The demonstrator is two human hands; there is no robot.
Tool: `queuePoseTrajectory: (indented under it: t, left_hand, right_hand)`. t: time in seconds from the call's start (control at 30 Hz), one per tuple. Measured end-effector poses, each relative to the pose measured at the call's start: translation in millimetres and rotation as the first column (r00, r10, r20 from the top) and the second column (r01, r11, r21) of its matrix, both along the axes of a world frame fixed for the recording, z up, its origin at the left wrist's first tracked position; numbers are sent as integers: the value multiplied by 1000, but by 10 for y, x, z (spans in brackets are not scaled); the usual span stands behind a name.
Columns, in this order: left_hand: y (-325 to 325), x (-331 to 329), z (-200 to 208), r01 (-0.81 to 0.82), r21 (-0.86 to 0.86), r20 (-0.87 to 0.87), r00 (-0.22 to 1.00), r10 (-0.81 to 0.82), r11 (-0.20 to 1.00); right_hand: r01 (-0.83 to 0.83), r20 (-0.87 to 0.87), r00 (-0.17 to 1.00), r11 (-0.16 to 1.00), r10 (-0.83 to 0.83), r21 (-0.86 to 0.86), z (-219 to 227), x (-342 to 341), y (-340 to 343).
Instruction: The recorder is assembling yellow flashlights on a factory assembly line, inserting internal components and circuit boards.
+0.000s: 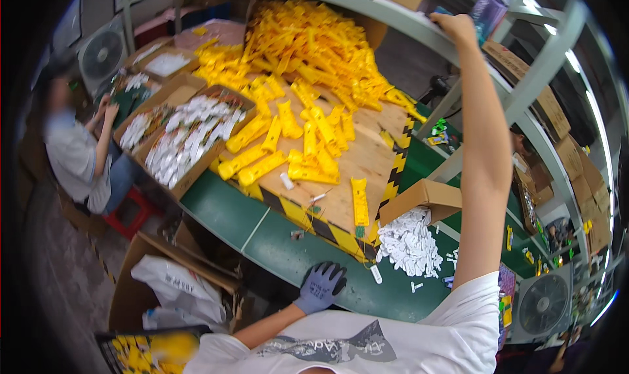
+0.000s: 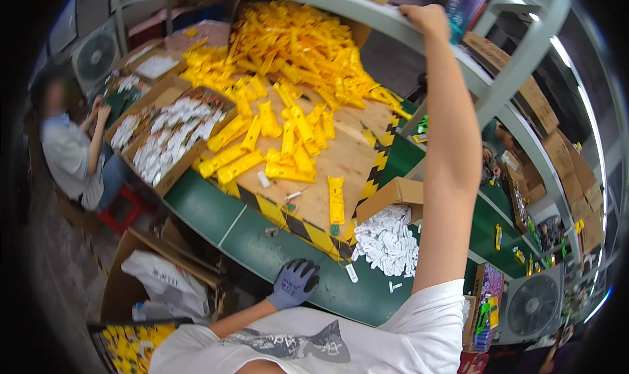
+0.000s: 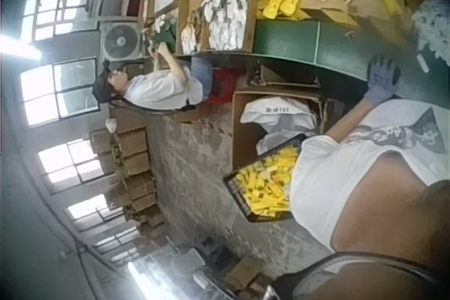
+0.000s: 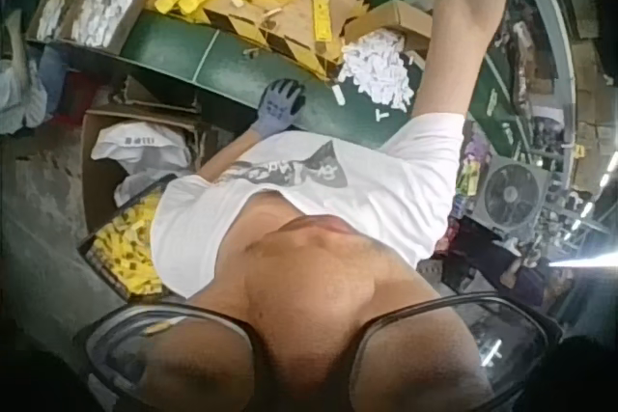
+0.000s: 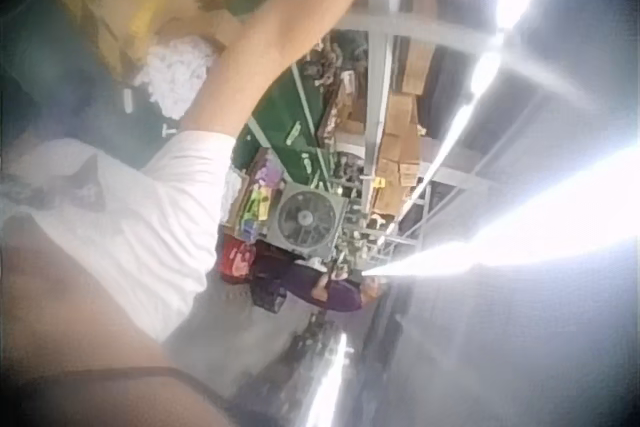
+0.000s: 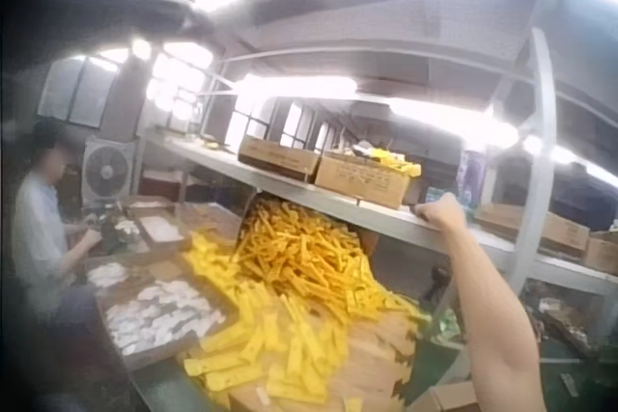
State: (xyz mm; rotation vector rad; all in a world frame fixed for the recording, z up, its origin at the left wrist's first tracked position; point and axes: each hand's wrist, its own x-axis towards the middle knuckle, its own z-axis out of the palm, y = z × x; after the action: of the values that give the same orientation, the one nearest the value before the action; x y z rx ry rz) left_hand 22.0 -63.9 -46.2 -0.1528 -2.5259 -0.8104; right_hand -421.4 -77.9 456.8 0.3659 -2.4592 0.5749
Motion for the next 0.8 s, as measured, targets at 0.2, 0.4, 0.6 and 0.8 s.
queuePoseTrajectory:
  t: [0.2,0.4,0.6,0.8]
  left_hand:
    - [6,-69,41,-32,-6,-5,999,32,999]
    - [-407,-105,351,-128,359,59,992,114,925]
    - [-2144,-829,599,-785,-76,-64,619,783,615]
    - [-2781,-1013,271,-658,-336,10,713,701,674]
  right_hand:
    - [-67,-605,795,985,-44,-160,-98,-149,-181]
    - [-670,-577,653,730,492,-136,-1339,1013,198]
    - [-798,390,492,582,779,-157,-2782,2633,1126]
    - [32,362,241,365,900,-930,-3980,3388,1714]
